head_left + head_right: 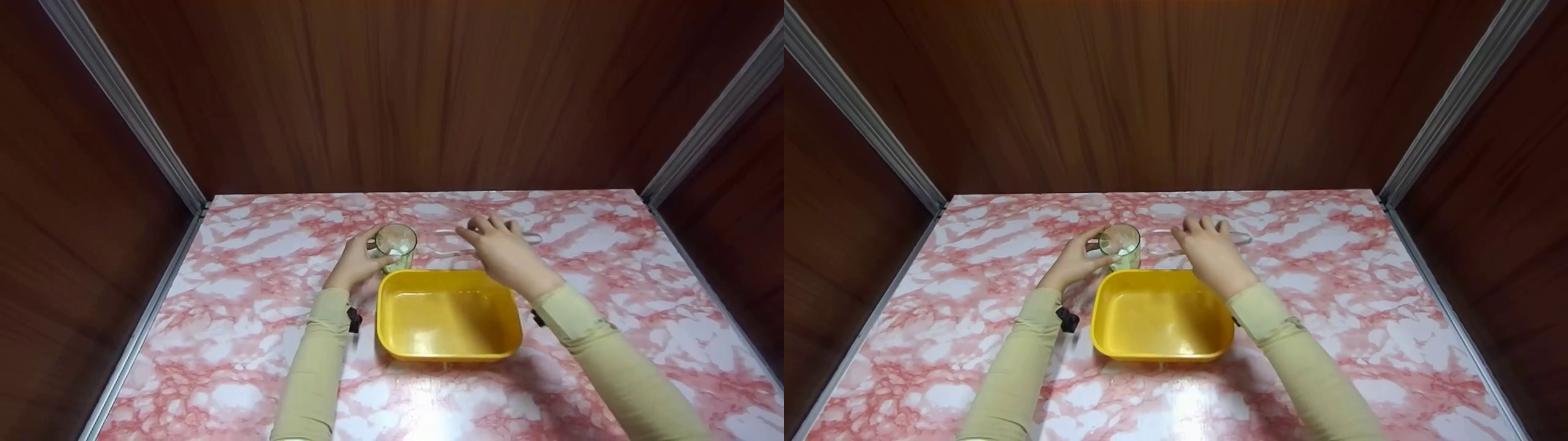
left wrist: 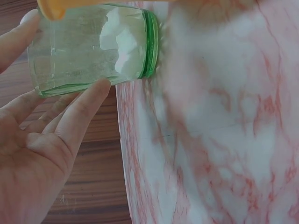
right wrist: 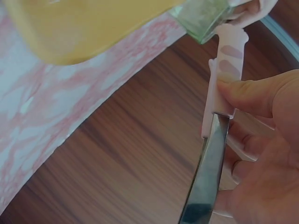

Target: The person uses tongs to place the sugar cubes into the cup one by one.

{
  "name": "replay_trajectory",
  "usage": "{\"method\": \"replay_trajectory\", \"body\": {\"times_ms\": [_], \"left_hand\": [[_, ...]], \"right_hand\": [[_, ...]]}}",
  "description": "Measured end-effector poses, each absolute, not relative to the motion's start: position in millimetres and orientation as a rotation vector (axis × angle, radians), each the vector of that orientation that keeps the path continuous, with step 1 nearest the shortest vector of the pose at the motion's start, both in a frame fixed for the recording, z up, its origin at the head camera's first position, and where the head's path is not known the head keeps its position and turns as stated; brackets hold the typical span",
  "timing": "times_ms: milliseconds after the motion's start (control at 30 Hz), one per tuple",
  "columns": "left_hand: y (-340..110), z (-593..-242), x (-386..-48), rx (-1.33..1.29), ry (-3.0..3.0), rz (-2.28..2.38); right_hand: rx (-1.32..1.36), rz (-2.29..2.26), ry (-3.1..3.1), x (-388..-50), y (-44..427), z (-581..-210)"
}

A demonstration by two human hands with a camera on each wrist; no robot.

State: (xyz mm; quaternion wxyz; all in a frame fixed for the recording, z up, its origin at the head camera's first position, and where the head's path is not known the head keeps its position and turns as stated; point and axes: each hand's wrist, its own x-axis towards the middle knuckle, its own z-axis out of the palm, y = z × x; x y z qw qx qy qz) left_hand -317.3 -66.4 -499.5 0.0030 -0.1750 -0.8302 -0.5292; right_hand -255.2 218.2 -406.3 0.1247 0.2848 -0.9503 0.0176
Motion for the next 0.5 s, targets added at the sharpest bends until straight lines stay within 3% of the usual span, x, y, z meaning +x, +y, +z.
{"method": "replay_trajectory", "body": {"times_ms": [500], "left_hand": [[-65.0,-497.1,-316.6,-0.539,-2.582,-1.720]], "right_hand": [[0.719,0.049,-2.785,-216.6,276.0,-420.5]]}}
